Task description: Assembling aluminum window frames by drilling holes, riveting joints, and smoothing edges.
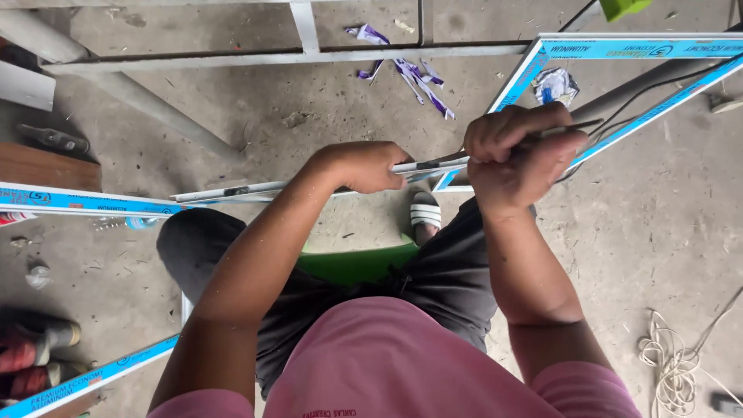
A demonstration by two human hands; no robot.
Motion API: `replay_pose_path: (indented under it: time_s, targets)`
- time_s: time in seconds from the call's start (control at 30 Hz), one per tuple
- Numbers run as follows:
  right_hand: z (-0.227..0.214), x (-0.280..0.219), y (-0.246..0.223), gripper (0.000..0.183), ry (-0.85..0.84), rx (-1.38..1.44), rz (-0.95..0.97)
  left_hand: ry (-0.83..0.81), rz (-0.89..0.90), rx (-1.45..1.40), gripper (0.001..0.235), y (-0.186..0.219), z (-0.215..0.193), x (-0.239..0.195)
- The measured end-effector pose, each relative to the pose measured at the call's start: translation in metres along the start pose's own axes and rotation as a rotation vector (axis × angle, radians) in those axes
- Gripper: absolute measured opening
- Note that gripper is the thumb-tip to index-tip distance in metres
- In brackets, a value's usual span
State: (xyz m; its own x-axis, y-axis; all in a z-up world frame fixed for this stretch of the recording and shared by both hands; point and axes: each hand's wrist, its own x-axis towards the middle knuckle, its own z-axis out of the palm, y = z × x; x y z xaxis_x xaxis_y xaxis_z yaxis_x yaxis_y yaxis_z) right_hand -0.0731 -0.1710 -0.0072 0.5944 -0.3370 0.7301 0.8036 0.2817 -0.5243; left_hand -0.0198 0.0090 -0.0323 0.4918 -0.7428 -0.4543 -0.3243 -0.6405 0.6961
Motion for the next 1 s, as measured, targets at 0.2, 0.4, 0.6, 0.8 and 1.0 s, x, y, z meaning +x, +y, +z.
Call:
replay_pose_path:
  time_s: [0.2,0.4,0.6,0.8,1.0]
  targets:
    - [0.004,0.008,-0.008,0.063,-0.070,-0.086,0.086,-0.039,0.003,-0.007,0.026,0.007,-0.009,-0.002]
    - [0.006,-0.001,-0.005,0.057,-0.001,-0.054,0.077,-0.072,0.020,-0.041,0.022,0.014,-0.013,-0.015]
    - [-0.002,-0.007,-0.009,0.059,0.036,-0.107,0.103,-0.085,0.019,-0.049,0.024,0.020,-0.015,-0.019]
    - [-0.003,-0.013,-0.007,0.060,-0.004,-0.075,0.129,-0.079,-0.059,0.000,0.022,0.015,-0.006,-0.012]
    - [0.025,0.024,-0.065,0.046,-0.071,-0.002,0.186,-0.175,-0.076,0.077,0.021,0.032,0.003,-0.028]
